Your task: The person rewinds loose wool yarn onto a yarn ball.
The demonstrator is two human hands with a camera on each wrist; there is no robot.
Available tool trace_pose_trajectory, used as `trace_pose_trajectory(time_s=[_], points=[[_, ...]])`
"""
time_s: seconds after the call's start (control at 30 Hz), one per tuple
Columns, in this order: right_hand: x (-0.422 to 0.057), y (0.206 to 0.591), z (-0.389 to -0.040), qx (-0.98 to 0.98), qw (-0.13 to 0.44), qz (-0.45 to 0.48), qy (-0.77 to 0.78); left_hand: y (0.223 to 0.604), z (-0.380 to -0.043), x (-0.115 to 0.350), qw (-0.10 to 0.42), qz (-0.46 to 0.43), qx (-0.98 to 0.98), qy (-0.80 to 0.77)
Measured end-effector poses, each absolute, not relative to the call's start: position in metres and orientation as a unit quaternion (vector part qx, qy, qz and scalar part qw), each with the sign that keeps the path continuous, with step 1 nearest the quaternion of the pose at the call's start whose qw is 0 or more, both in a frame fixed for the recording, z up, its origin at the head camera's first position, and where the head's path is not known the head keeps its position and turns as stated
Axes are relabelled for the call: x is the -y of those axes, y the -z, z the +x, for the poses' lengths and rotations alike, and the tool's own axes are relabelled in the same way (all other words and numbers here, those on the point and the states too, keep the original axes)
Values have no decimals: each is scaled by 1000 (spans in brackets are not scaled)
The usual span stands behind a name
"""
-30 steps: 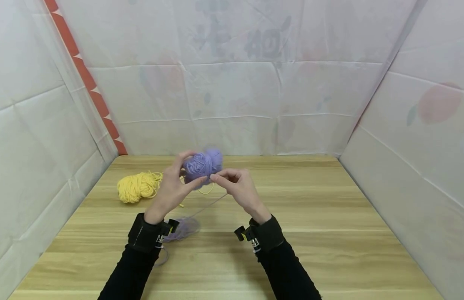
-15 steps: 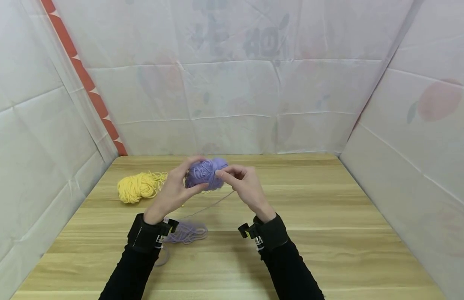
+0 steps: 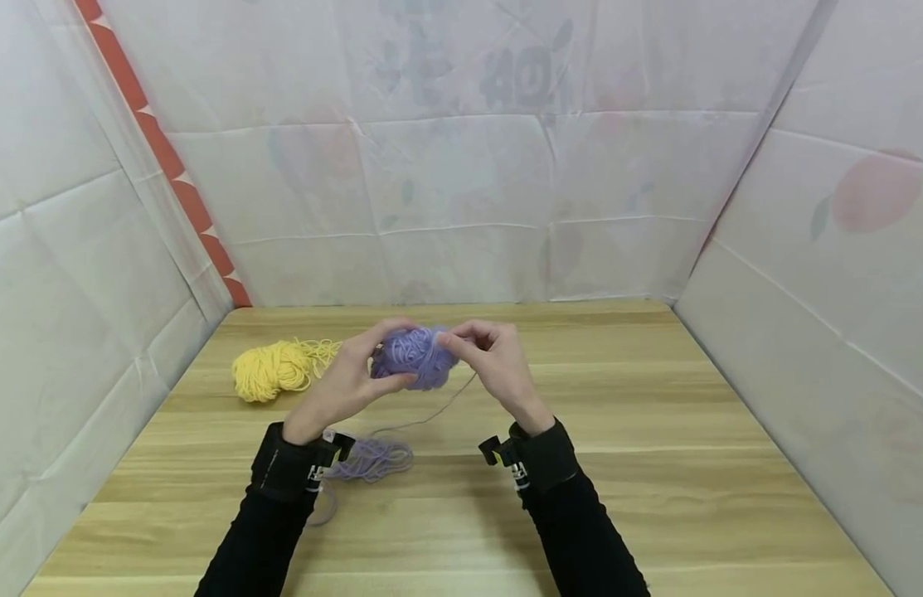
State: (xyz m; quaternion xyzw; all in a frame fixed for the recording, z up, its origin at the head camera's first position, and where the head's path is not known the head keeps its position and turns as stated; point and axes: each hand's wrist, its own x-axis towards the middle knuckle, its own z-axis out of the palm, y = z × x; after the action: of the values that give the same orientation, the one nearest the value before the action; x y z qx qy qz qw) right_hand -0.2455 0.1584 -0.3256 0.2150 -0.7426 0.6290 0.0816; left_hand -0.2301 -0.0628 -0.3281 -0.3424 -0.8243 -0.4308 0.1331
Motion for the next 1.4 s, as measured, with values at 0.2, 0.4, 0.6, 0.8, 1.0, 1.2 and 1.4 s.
trace_pose_trajectory(time_s=[0.2, 0.4, 0.6, 0.8, 1.0, 1.2, 1.4], points=[[-159, 326, -246, 727, 91, 214, -646, 326, -228, 64, 86, -356, 811, 456], [-158, 326, -246, 708, 85, 217, -666, 323, -227, 65, 62, -373, 795, 475], [-160, 327, -248, 695, 81, 216, -681, 319, -226, 66, 37, -377, 783, 493], [-162, 330, -250, 683, 67, 217, -694, 318, -225, 68, 10, -384, 770, 510], [-162, 333, -251, 674, 47, 199, -710, 318, -224, 71, -7, -388, 758, 525], [-159, 334, -251, 676, 29, 175, -715, 317, -224, 74, -23, -389, 733, 557], [-157, 337, -252, 680, 14, 193, -707, 315, -221, 77, -28, -380, 712, 589]])
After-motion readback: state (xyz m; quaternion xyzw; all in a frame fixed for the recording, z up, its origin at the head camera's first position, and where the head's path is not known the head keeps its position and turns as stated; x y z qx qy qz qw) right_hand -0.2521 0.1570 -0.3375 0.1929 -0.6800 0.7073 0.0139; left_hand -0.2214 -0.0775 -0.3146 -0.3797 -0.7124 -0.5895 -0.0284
